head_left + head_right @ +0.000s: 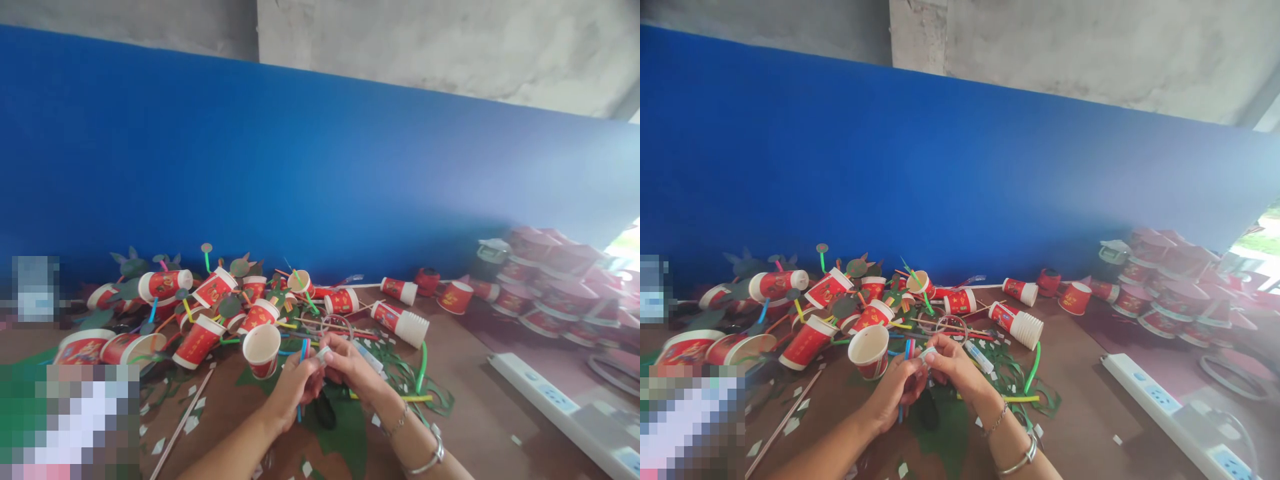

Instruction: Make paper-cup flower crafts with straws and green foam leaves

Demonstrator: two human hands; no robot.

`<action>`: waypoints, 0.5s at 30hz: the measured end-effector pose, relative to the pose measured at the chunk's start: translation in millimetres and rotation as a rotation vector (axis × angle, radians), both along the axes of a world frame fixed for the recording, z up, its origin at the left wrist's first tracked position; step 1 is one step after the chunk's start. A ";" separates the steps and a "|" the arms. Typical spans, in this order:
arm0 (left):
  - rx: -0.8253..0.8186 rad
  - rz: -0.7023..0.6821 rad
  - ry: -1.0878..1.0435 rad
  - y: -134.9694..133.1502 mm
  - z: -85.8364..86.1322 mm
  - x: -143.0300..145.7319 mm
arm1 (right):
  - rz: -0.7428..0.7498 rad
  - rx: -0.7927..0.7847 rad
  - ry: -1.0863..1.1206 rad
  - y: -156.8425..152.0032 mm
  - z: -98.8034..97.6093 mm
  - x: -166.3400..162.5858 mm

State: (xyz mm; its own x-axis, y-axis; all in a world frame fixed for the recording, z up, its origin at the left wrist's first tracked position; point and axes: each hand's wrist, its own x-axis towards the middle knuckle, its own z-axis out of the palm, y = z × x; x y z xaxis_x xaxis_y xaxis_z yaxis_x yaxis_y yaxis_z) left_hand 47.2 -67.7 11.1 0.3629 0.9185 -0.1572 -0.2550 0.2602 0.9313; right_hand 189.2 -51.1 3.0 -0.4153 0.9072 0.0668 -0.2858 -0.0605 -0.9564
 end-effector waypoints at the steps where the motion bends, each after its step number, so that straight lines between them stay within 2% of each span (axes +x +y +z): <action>1: 0.002 -0.009 -0.008 -0.1 -0.4 -0.3 | -0.001 0.003 0.005 0.2 -0.3 0.0; 10: 0.038 -0.105 -0.061 -0.7 -1.6 -2.2 | 0.012 -0.012 0.051 -1.5 1.8 0.1; 15: 0.048 -0.093 -0.072 -1.9 0.3 -1.2 | -0.001 0.018 -0.004 -3.4 1.8 0.6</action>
State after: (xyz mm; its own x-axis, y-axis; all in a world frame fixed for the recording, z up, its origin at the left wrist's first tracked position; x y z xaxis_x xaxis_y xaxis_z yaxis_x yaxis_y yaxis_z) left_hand 46.0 -69.6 11.4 0.4552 0.8863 -0.0846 -0.2986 0.2415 0.9233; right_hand 189.8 -54.5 4.8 -0.4151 0.9062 0.0813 -0.2817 -0.0430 -0.9585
